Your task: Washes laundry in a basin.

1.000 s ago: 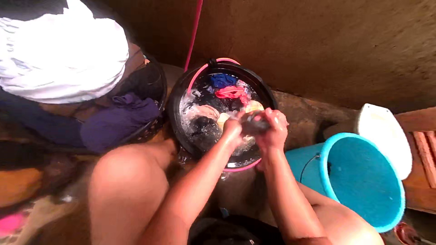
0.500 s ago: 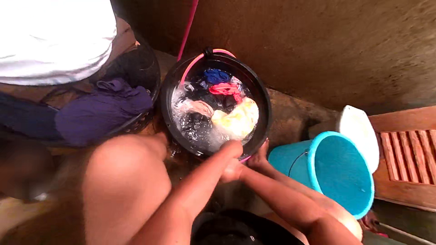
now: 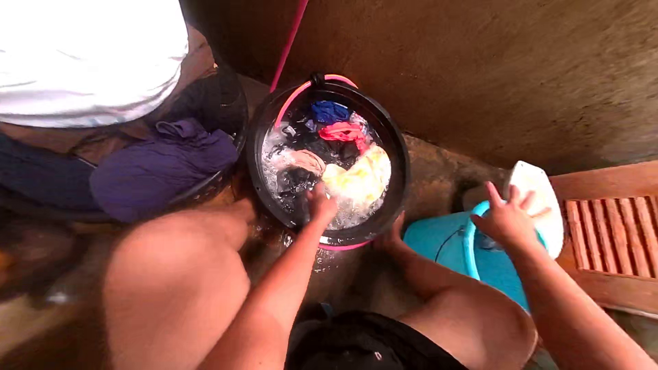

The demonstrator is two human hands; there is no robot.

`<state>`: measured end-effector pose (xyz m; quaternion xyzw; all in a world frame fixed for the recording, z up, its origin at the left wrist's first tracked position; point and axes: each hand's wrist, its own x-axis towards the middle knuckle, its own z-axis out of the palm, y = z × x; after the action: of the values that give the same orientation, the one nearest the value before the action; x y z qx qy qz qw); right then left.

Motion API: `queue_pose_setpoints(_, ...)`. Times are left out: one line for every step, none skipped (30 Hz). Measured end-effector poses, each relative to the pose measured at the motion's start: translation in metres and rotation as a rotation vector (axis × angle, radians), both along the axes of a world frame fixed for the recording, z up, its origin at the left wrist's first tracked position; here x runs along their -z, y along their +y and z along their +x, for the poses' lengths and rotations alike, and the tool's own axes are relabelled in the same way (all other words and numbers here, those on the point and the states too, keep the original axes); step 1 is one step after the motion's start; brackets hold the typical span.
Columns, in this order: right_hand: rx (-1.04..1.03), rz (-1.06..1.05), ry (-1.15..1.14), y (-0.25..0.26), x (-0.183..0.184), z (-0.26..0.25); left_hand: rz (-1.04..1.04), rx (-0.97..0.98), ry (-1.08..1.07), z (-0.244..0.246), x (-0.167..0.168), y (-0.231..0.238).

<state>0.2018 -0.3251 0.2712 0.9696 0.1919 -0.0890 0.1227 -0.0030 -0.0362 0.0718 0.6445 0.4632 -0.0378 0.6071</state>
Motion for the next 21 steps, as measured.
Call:
queue_pose_setpoints(-0.028,0.066,0.032,0.035,0.017,-0.008,0.041,-0.143,-0.008,-0.002,0.0,0.013)
queue_pose_setpoints(-0.066,0.119,0.104,0.072,0.039,-0.016,0.069,-0.288,-0.024,-0.004,-0.001,0.028)
queue_pose_setpoints(-0.115,0.167,0.205,0.11,0.066,-0.026,0.09,-0.423,-0.045,-0.004,-0.003,0.045)
queue_pose_setpoints(-0.18,0.213,0.324,0.148,0.098,-0.036,0.105,-0.537,-0.075,-0.006,-0.006,0.062)
queue_pose_setpoints(-0.256,0.266,0.438,0.186,0.13,-0.05,0.108,-0.63,-0.115,-0.008,-0.007,0.078)
queue_pose_setpoints(-0.328,0.315,0.526,0.223,0.162,-0.066,0.104,-0.698,-0.152,-0.011,-0.007,0.091)
queue_pose_setpoints(-0.368,0.359,0.571,0.255,0.19,-0.085,0.097,-0.757,-0.194,-0.014,-0.006,0.101)
queue_pose_setpoints(-0.383,0.391,0.587,0.283,0.213,-0.105,0.091,-0.8,-0.236,-0.016,-0.005,0.108)
queue_pose_setpoints(-0.379,0.404,0.592,0.303,0.233,-0.122,0.076,-0.814,-0.277,-0.019,-0.003,0.113)
queue_pose_setpoints(-0.358,0.386,0.608,0.315,0.249,-0.137,0.063,-0.793,-0.306,-0.022,-0.002,0.115)
queue_pose_setpoints(-0.337,0.344,0.637,0.318,0.259,-0.149,0.062,-0.745,-0.311,-0.025,-0.001,0.114)
queue_pose_setpoints(-0.342,0.277,0.68,0.314,0.262,-0.156,0.068,-0.673,-0.292,-0.029,0.0,0.112)
queue_pose_setpoints(-0.362,0.2,0.732,0.304,0.264,-0.158,0.064,-0.572,-0.253,-0.032,0.0,0.108)
queue_pose_setpoints(-0.378,0.135,0.782,0.289,0.263,-0.153,0.05,-0.485,-0.216,-0.033,0.003,0.104)
queue_pose_setpoints(-0.376,0.105,0.813,0.271,0.264,-0.145,0.029,-0.41,-0.183,-0.03,0.007,0.1)
queue_pose_setpoints(-0.358,0.096,0.824,0.249,0.268,-0.134,0.008,-0.331,-0.149,-0.027,0.012,0.095)
queue_pose_setpoints(-0.315,0.088,0.828,0.226,0.271,-0.123,-0.012,-0.246,-0.124,-0.024,0.015,0.088)
queue_pose_setpoints(-0.253,0.064,0.82,0.204,0.273,-0.113,-0.031,-0.154,-0.101,-0.021,0.017,0.081)
queue_pose_setpoints(-0.174,0.015,0.806,0.188,0.271,-0.107,-0.045,-0.057,-0.073,-0.02,0.018,0.073)
queue_pose_setpoints(-0.093,-0.041,0.79,0.177,0.266,-0.102,-0.045,0.048,-0.046,-0.02,0.02,0.065)
queue_pose_setpoints(-0.027,-0.095,0.785,0.173,0.259,-0.1,-0.042,0.153,-0.025,-0.021,0.023,0.057)
